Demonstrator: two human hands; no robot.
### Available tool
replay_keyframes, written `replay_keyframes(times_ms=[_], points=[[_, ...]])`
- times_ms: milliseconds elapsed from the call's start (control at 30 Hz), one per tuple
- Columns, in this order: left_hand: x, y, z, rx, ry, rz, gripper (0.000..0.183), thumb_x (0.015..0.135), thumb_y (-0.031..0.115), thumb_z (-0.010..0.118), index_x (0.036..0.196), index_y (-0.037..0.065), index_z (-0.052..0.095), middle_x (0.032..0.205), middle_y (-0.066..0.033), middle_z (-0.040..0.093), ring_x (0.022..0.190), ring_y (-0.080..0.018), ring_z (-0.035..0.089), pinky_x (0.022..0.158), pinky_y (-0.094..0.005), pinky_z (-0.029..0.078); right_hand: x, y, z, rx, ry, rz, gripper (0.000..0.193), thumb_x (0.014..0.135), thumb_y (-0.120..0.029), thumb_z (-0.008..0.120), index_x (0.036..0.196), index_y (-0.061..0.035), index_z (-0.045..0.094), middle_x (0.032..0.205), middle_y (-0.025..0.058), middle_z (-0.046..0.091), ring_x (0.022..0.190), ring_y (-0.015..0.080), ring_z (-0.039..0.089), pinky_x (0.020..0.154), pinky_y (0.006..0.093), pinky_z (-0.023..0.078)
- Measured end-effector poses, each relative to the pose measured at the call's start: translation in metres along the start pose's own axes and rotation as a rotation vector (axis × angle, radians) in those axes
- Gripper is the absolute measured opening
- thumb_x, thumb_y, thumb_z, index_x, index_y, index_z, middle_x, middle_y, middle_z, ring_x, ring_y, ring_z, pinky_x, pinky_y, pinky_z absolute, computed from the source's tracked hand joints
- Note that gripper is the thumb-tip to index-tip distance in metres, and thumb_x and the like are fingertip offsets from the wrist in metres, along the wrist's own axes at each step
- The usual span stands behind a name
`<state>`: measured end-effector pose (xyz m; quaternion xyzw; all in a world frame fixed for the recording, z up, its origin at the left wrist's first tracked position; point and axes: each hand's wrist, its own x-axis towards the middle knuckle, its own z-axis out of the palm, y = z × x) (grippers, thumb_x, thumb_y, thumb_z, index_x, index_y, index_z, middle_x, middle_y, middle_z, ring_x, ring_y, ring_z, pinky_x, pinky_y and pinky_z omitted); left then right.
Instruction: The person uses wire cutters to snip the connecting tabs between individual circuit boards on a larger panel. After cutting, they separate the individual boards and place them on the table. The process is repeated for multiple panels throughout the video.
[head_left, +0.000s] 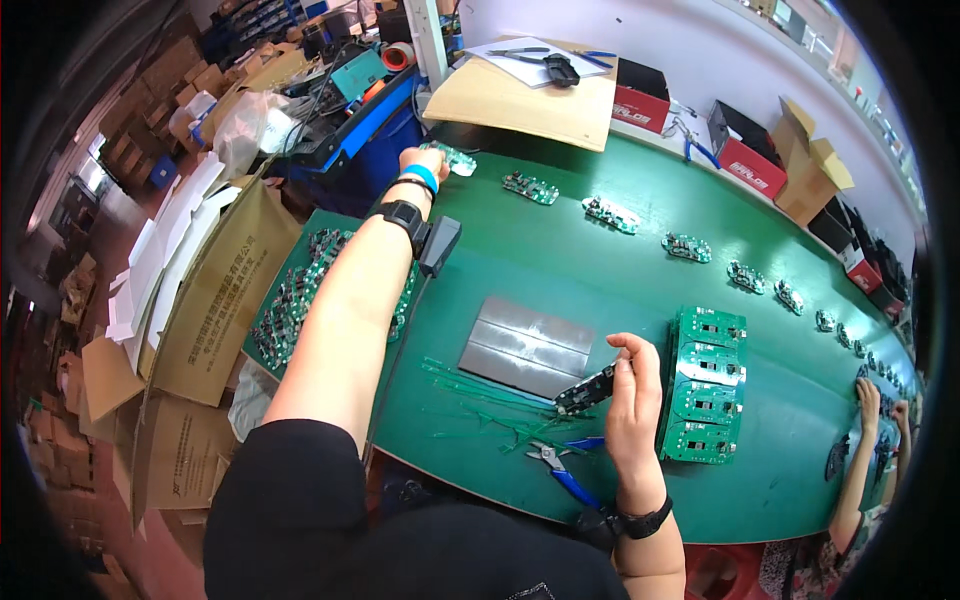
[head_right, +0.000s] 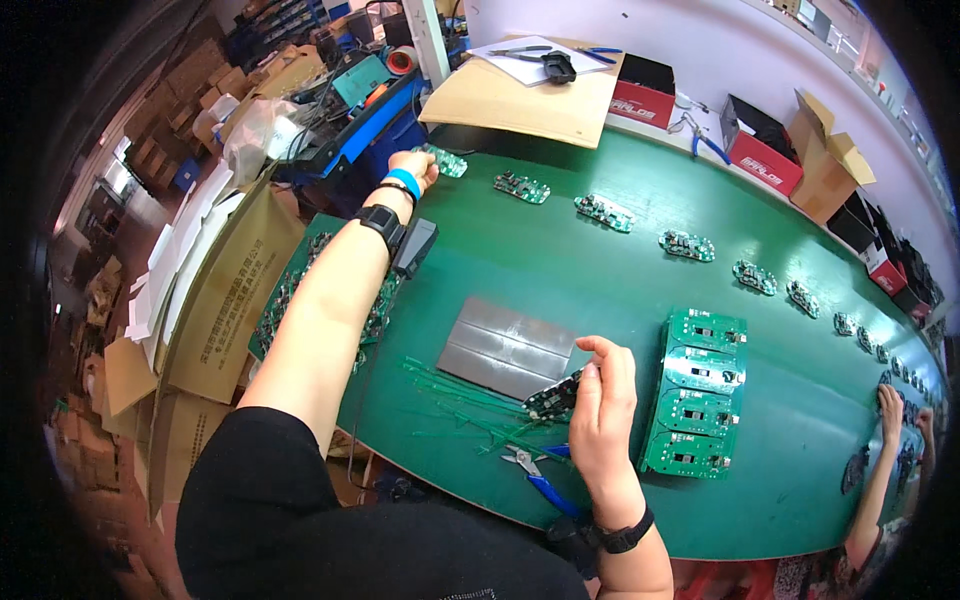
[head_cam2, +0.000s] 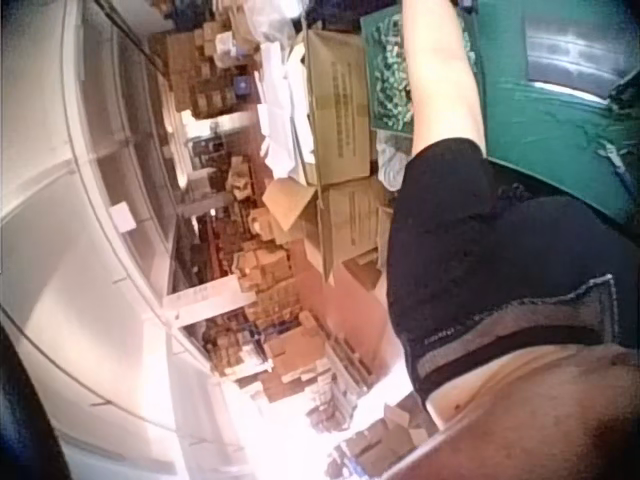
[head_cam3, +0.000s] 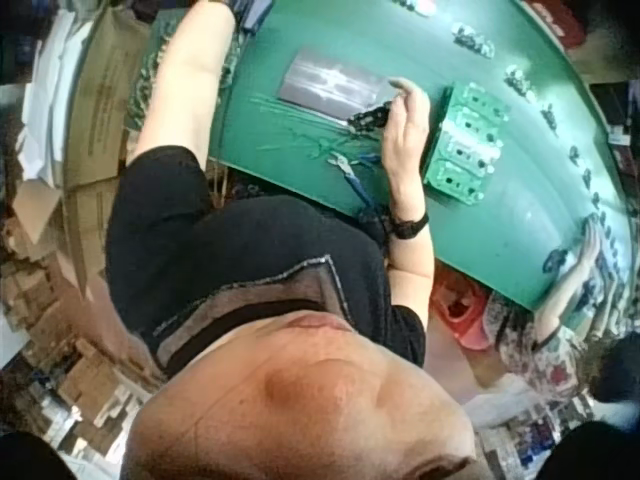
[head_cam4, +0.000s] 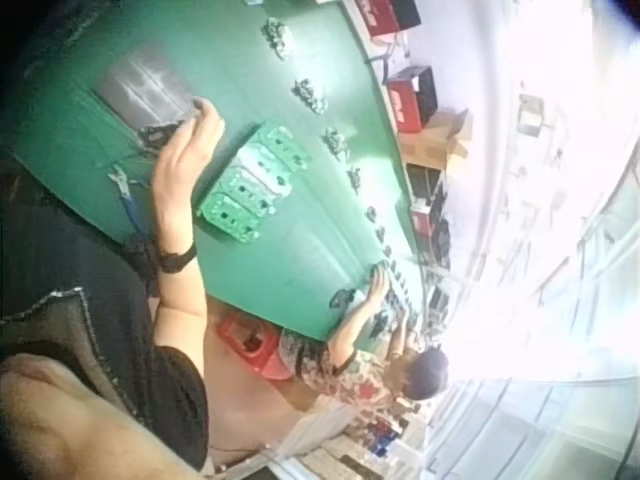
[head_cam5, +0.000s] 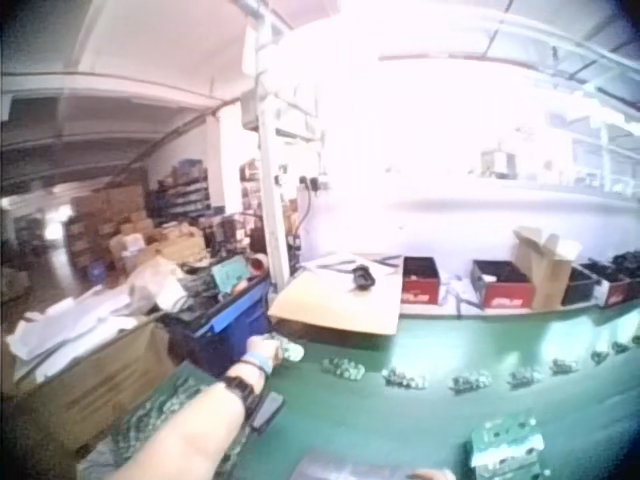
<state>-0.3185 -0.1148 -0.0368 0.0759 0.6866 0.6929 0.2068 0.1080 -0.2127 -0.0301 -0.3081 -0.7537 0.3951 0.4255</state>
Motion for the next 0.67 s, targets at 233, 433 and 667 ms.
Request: replay_keyframes(times_ms=[233, 433, 667], points=[[0.004, -0.019, 0.011, 0.027, 0.068, -0.041, 0.012, 0.08, -0.007, 0.06, 0.09, -0.001, 0.057, 0.086, -0.0082, 0.058, 0.062, -0.0165, 0.058, 0.044, -0.0243, 0.05, -0.001, 0.005, 0.0, 0.0, -0.002, 0.044, 0.022, 0.085, 0.005, 0.045, 0.105, 0.0024, 0.053, 0.091, 0.0124, 0.051, 0.083, 0.0226, 0.05, 0.077, 0.0317, 0.042], [-0.002, -0.018, -0.003, 0.564, 0.022, 0.37, 0.03, 0.079, 0.016, 0.065, 0.101, -0.003, 0.061, 0.088, -0.0117, 0.063, 0.066, -0.0185, 0.06, 0.055, -0.0314, 0.053, 0.0, 0.005, 0.004, 0.032, -0.019, 0.042, 0.022, 0.086, 0.003, 0.046, 0.107, 0.0028, 0.053, 0.099, 0.0124, 0.054, 0.088, 0.0225, 0.052, 0.082, 0.0313, 0.042], [-0.233, 0.009, -0.017, 0.599, -1.394, 0.517, 0.057, 0.084, 0.027, 0.067, 0.128, -0.004, 0.047, 0.107, -0.014, 0.063, 0.096, -0.0188, 0.061, 0.08, -0.0319, 0.051, -0.007, 0.0, 0.003, 0.2, 0.043, 0.059, 0.019, 0.093, -0.003, 0.044, 0.111, 0.0009, 0.05, 0.099, 0.0057, 0.05, 0.088, 0.0122, 0.047, 0.081, 0.0249, 0.04]])
